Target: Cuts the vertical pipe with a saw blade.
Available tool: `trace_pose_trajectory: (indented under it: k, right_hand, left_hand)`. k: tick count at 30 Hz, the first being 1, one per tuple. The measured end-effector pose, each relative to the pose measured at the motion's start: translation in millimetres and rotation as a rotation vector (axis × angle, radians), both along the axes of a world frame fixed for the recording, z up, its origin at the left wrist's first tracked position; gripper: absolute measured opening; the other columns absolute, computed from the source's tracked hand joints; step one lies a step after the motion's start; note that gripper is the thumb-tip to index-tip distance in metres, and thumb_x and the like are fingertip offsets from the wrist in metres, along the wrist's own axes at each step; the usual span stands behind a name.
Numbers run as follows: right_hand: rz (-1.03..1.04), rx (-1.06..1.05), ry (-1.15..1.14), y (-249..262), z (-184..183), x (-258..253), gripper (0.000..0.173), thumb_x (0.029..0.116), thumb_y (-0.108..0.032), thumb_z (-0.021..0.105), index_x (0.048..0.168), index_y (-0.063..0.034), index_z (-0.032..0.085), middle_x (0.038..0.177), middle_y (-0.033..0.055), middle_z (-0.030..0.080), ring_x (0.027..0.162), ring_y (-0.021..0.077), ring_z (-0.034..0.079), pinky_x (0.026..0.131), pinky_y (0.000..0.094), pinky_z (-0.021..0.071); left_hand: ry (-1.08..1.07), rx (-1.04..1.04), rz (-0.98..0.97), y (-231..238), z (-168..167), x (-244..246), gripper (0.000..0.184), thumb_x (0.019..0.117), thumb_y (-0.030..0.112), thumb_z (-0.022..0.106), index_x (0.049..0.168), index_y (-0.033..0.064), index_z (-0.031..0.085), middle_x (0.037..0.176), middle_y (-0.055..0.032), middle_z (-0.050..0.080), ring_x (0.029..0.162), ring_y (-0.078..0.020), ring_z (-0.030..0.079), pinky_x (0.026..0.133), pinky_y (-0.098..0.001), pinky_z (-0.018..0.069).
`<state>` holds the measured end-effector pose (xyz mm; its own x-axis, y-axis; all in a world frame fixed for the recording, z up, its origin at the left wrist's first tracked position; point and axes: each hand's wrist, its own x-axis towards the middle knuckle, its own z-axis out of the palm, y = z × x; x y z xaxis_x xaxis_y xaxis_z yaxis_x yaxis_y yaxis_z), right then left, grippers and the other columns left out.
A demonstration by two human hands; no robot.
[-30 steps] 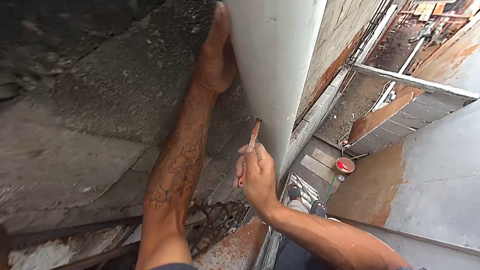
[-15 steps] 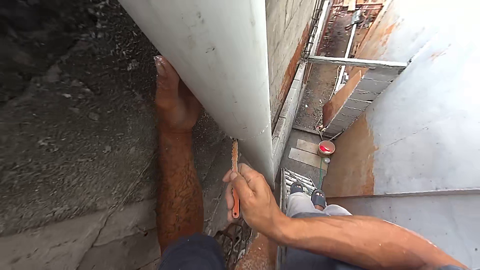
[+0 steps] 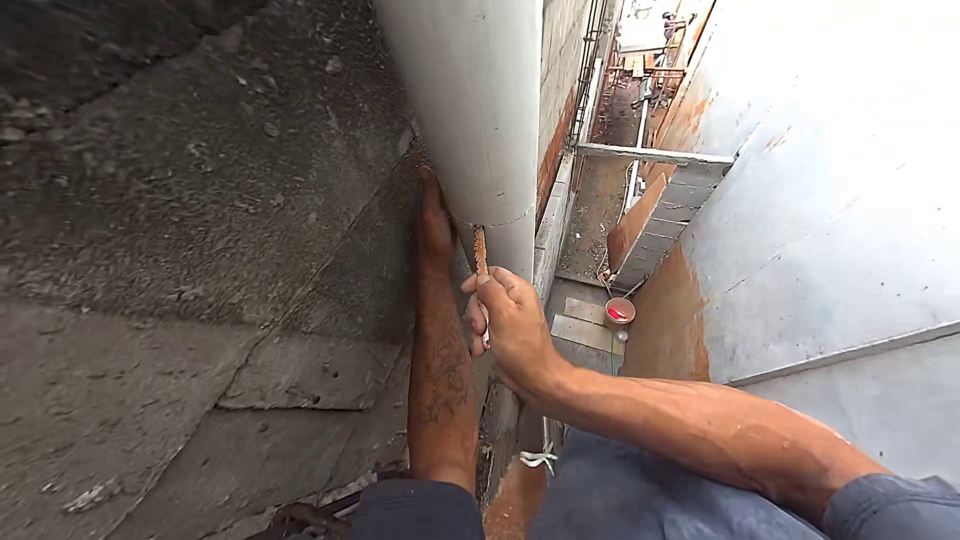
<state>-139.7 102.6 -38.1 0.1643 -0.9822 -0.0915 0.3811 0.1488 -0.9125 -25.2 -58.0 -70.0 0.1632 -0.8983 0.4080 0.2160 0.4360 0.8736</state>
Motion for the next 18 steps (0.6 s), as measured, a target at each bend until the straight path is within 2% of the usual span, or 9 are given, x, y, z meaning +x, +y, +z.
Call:
trace_pose_trajectory:
  k: [1,2,5,10,12,14,16,17,18]
  right_hand:
    - [-0.018,-0.013,0.006,-1,-1,1,0.033,0.1115,-0.013,0.032,0.101,0.0012,0.06,0.056,-0.0007,0.049,0.042,0.005,0.047,0.042,0.0187,0.0441]
    - [-0.03,-0.025,0.014,0,-3,2,0.032,0.1115,-0.013,0.032,0.101,0.0008,0.06,0.055,-0.001,0.049,0.042,0.0048,0.046,0.042,0.0184,0.0435]
    - [-0.056,-0.058,0.02,0,-6,3,0.032,0.1113,-0.013,0.033,0.102,0.0007,0.06,0.055,-0.0012,0.048,0.041,0.005,0.045,0.041,0.0187,0.0428]
    - [-0.114,-0.119,0.105,1,-15,12,0.03,0.1121,-0.016,0.031,0.102,-0.0027,0.057,0.054,-0.0022,0.046,0.041,0.0051,0.044,0.041,0.0194,0.0427]
    - [-0.167,-0.16,0.162,-1,-23,23,0.03,0.1122,-0.018,0.032,0.103,-0.0039,0.056,0.055,-0.0027,0.045,0.04,0.0057,0.042,0.04,0.0207,0.0405]
    - [-0.201,-0.166,0.168,-2,-26,31,0.032,0.1128,-0.022,0.031,0.106,-0.0048,0.057,0.056,-0.0022,0.043,0.04,0.0066,0.04,0.04,0.0221,0.0393]
    - [-0.196,-0.149,0.106,-5,-15,39,0.035,0.1134,-0.024,0.027,0.108,-0.0046,0.055,0.057,-0.002,0.046,0.04,0.0069,0.044,0.04,0.0231,0.0427]
    - [-0.166,-0.145,0.085,-6,-8,44,0.036,0.1136,-0.026,0.024,0.111,-0.0047,0.053,0.059,-0.0011,0.05,0.042,0.0086,0.048,0.042,0.0255,0.0471]
    - [-0.147,-0.136,0.083,-3,-5,48,0.038,0.1135,-0.029,0.022,0.114,-0.0049,0.052,0.06,0.0005,0.052,0.043,0.0105,0.052,0.043,0.0279,0.0494]
  left_hand:
    - [0.037,0.023,-0.023,-2,-6,-1,0.055,0.1121,0.04,0.013,0.119,0.008,0.058,0.103,0.0001,0.069,0.098,-0.0064,0.067,0.091,-0.0312,0.0562]
    - [0.047,0.05,-0.029,-1,-12,-2,0.055,0.1118,0.041,0.013,0.12,0.0087,0.057,0.104,-0.0002,0.068,0.099,-0.0062,0.066,0.091,-0.0309,0.0554]
    - [0.031,0.157,0.063,7,-16,-11,0.059,0.1127,0.041,0.017,0.134,0.0011,0.056,0.118,-0.0086,0.066,0.107,-0.008,0.063,0.099,-0.0309,0.0513]
    - [0.136,0.206,-0.045,10,-21,-21,0.053,0.1129,0.039,0.017,0.128,0.0084,0.057,0.105,-0.0008,0.067,0.094,-0.004,0.066,0.087,-0.0273,0.0561]
    - [0.194,0.245,-0.089,10,-19,-23,0.054,0.1129,0.04,0.018,0.127,0.0079,0.058,0.103,-0.0022,0.067,0.092,-0.0057,0.065,0.086,-0.0286,0.0555]
    - [0.207,0.278,-0.074,14,-19,-27,0.051,0.1127,0.041,0.019,0.122,0.0118,0.06,0.1,0.0005,0.069,0.09,-0.0032,0.066,0.082,-0.0253,0.0568]
    - [0.139,0.295,-0.021,14,-12,-26,0.049,0.1129,0.039,0.023,0.13,0.0101,0.058,0.115,-0.0022,0.068,0.103,-0.0045,0.065,0.091,-0.0257,0.0537]
    - [0.068,0.304,-0.003,15,-10,-24,0.05,0.1128,0.039,0.026,0.14,0.0085,0.055,0.132,-0.0054,0.064,0.119,-0.0075,0.06,0.103,-0.0281,0.0479]
    - [0.021,0.33,0.032,18,-11,-24,0.052,0.1126,0.039,0.029,0.144,0.0061,0.053,0.141,-0.0094,0.059,0.128,-0.0118,0.056,0.11,-0.032,0.0432]
